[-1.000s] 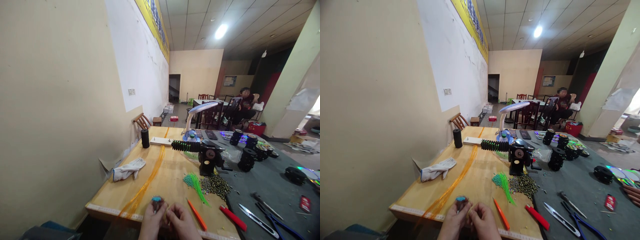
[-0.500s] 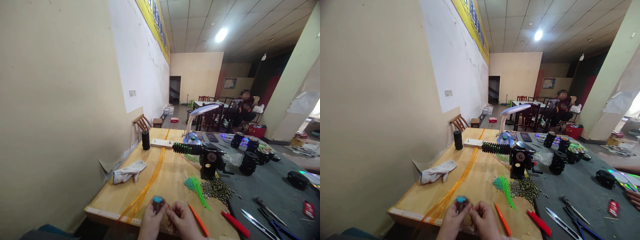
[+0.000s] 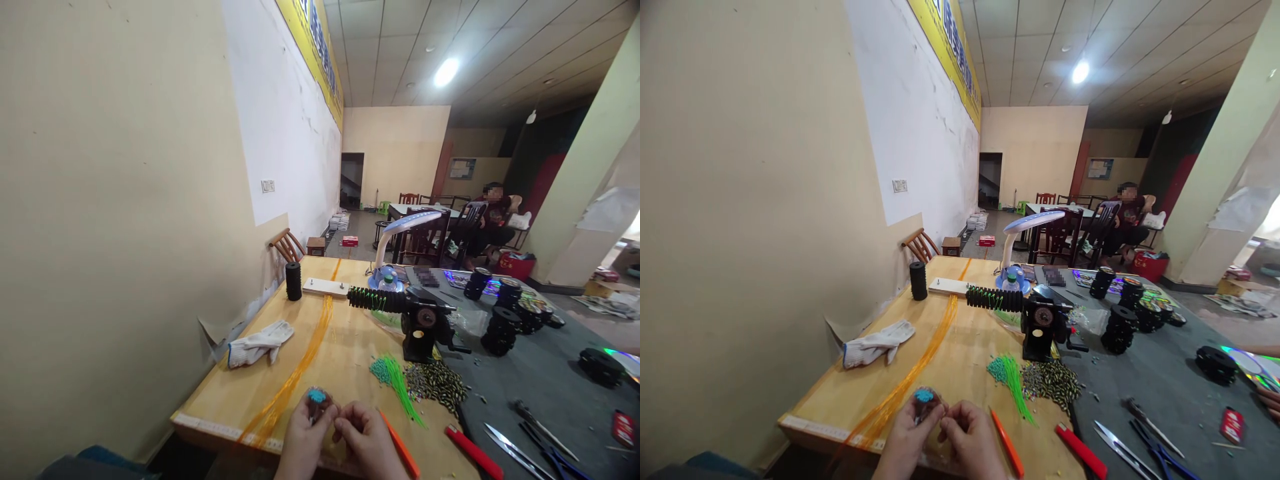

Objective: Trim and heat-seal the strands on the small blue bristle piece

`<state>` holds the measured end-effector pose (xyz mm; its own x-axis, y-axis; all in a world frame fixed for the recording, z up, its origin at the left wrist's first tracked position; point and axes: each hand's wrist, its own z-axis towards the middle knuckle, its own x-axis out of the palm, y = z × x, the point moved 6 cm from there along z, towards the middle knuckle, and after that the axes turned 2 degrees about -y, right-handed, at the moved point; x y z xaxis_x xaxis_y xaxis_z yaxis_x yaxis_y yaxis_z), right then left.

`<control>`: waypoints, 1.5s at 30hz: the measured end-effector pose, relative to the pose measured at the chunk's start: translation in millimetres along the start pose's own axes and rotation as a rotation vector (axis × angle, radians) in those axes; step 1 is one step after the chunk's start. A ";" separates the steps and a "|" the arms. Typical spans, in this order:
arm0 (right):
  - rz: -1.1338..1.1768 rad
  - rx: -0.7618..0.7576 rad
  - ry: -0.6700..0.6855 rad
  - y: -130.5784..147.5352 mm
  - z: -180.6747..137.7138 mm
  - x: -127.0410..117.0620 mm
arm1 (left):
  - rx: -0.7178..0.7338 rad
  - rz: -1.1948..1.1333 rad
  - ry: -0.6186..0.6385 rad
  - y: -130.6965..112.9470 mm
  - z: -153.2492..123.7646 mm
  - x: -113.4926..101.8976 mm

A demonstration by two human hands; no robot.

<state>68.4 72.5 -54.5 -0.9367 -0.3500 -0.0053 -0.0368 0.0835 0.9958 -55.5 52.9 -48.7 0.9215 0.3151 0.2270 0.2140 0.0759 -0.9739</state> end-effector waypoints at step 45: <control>-0.234 -0.104 -0.117 -8.9 13.5 -28.8 | 0.087 0.060 -0.006 -11.2 18.3 14.2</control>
<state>91.0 94.5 -64.4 -0.9410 -0.2380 -0.2405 -0.2264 -0.0853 0.9703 -50.7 73.8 -34.5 0.9298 0.3274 0.1684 0.1291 0.1384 -0.9819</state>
